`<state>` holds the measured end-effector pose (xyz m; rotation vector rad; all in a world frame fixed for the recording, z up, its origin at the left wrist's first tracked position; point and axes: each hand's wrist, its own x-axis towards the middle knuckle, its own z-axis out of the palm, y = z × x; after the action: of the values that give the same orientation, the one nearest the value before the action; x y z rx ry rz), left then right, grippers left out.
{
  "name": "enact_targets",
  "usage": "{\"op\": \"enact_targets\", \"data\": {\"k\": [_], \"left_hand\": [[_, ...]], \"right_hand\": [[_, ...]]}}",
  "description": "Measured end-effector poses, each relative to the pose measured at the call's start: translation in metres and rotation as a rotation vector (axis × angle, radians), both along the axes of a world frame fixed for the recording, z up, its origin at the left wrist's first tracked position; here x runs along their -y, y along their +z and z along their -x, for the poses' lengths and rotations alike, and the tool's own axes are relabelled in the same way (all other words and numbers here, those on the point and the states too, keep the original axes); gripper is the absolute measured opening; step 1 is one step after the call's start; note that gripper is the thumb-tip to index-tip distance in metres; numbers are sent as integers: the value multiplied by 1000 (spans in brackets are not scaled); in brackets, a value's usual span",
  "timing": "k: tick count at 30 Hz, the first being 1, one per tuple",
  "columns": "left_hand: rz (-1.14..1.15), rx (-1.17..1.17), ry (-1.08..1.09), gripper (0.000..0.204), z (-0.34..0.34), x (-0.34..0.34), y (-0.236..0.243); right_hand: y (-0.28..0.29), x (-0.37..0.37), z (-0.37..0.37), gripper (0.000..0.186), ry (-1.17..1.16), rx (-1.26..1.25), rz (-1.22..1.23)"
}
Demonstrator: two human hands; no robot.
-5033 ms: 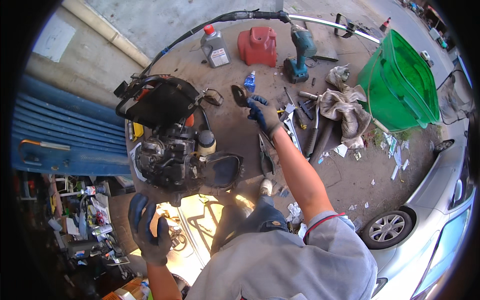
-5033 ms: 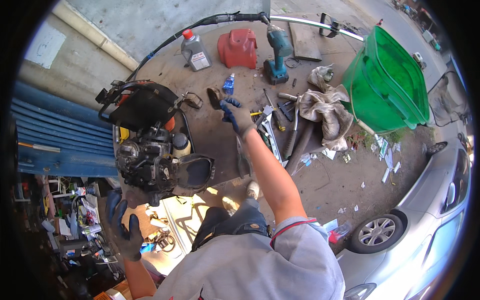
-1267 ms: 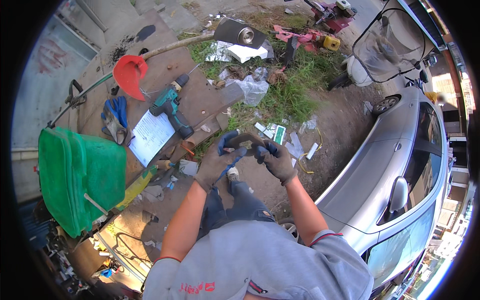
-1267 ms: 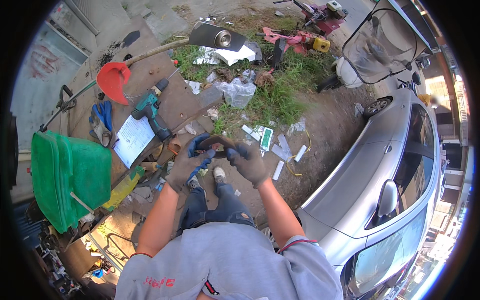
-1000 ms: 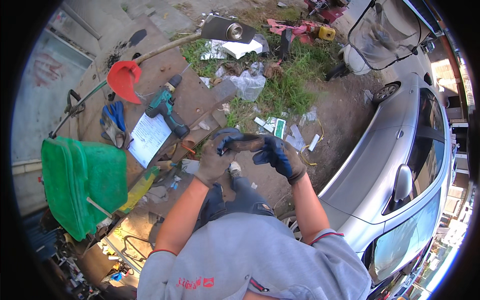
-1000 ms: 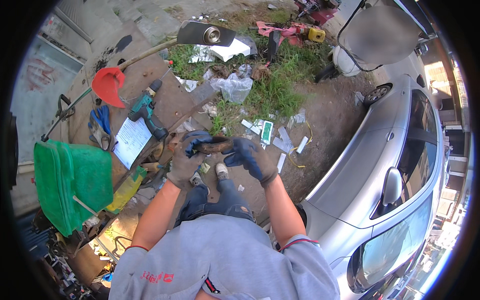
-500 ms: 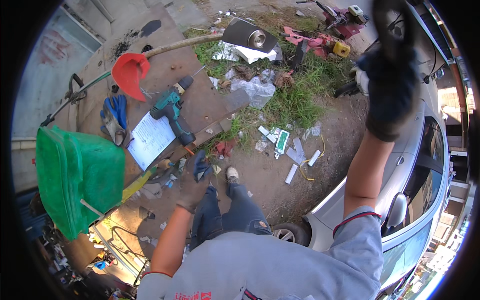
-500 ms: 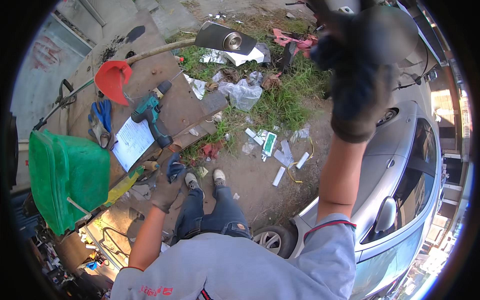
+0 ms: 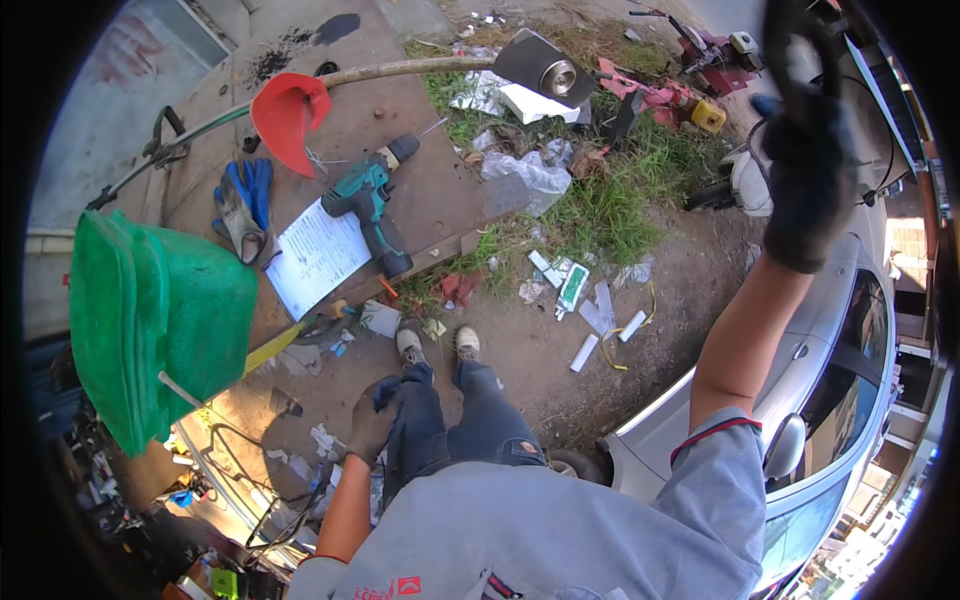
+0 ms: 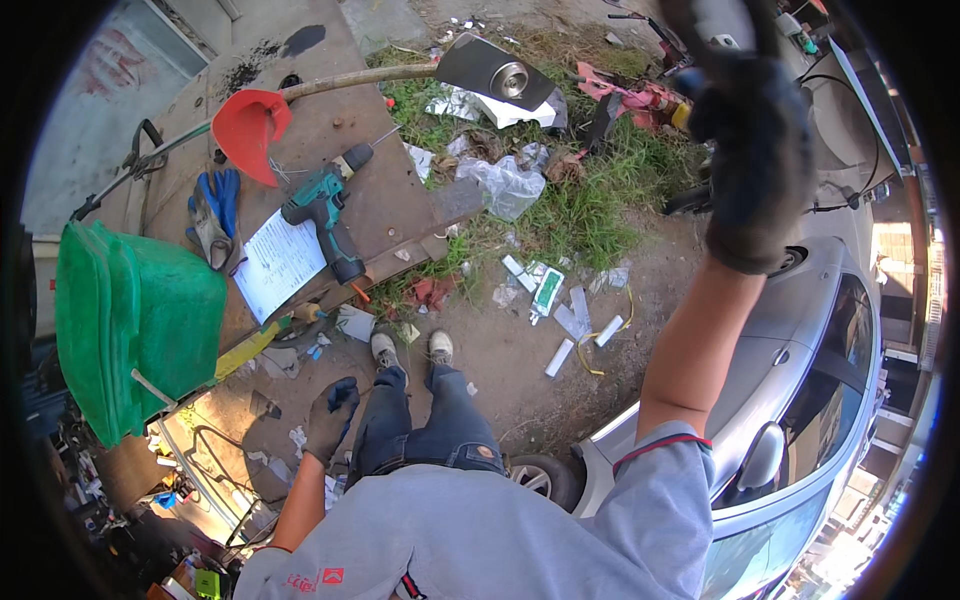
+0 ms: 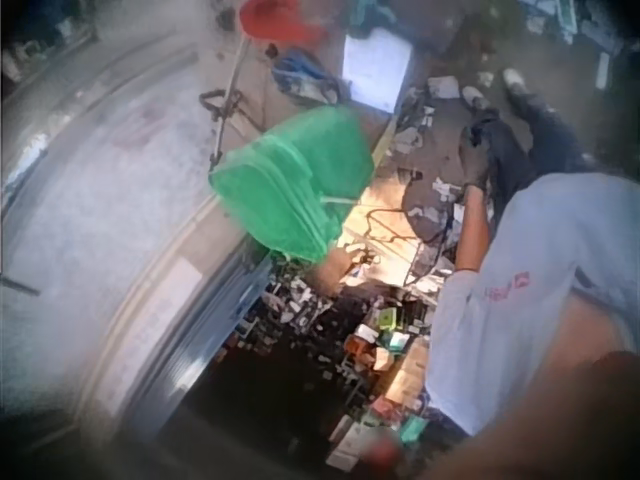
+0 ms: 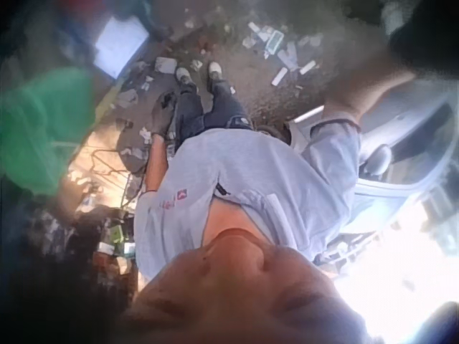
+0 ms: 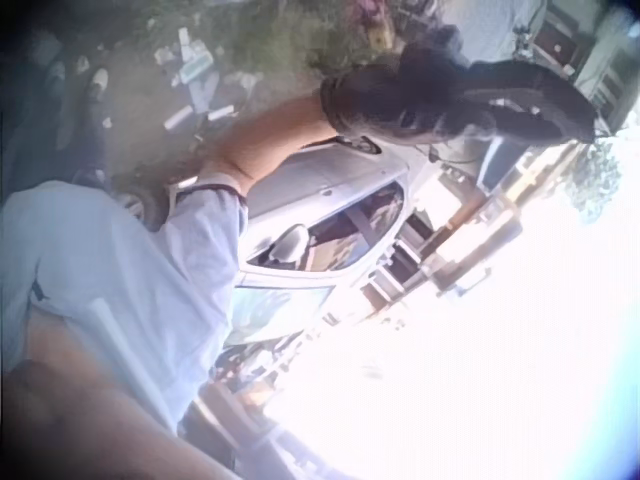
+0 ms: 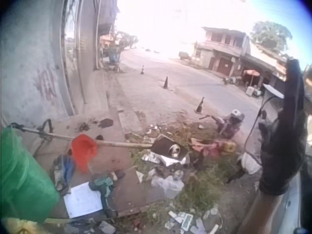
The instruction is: The person works on a small engine mounted on a workbench, using a wrench to tighten bolts and adjusting components. They handle a green bucket and various tools while assembling parts of the engine.
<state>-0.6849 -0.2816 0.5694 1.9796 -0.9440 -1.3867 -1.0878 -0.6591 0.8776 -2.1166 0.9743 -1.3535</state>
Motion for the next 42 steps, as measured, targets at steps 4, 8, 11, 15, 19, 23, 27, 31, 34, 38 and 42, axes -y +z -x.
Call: {"op": "enact_targets", "data": {"k": [4,8,11,15,19,23,27,31,34,38,42], "left_hand": [[-30,33,-11,37,11,32,15],[70,51,-180,39,14,28,23],[116,52,-218,55,38,65,60],[654,322,-561,74,71,147,127],[588,-8,-746,71,78,169,125],[295,-89,-573,62,77,158,136],[448,53,-552,53,81,145,138],[780,161,-687,37,83,136,142],[1034,336,-812,28,77,134,136],[927,298,-835,29,77,129,143],[633,13,-543,33,80,124,159]], "right_hand": [[-139,-8,-19,29,-243,509,363],[-355,-131,-33,34,-254,-652,-1198],[-301,-164,-54,41,-205,186,-1499],[-222,-185,-74,44,105,302,-1505],[-192,-206,-90,48,156,143,-1212],[-171,-211,-96,47,-164,331,-1332],[-162,-237,-109,51,-82,182,-577],[-159,-239,-117,44,-18,28,-664],[-169,-243,-119,30,60,254,-895],[-163,-237,-117,26,24,388,-1046],[-175,-231,-110,32,-55,706,-1073]]}}
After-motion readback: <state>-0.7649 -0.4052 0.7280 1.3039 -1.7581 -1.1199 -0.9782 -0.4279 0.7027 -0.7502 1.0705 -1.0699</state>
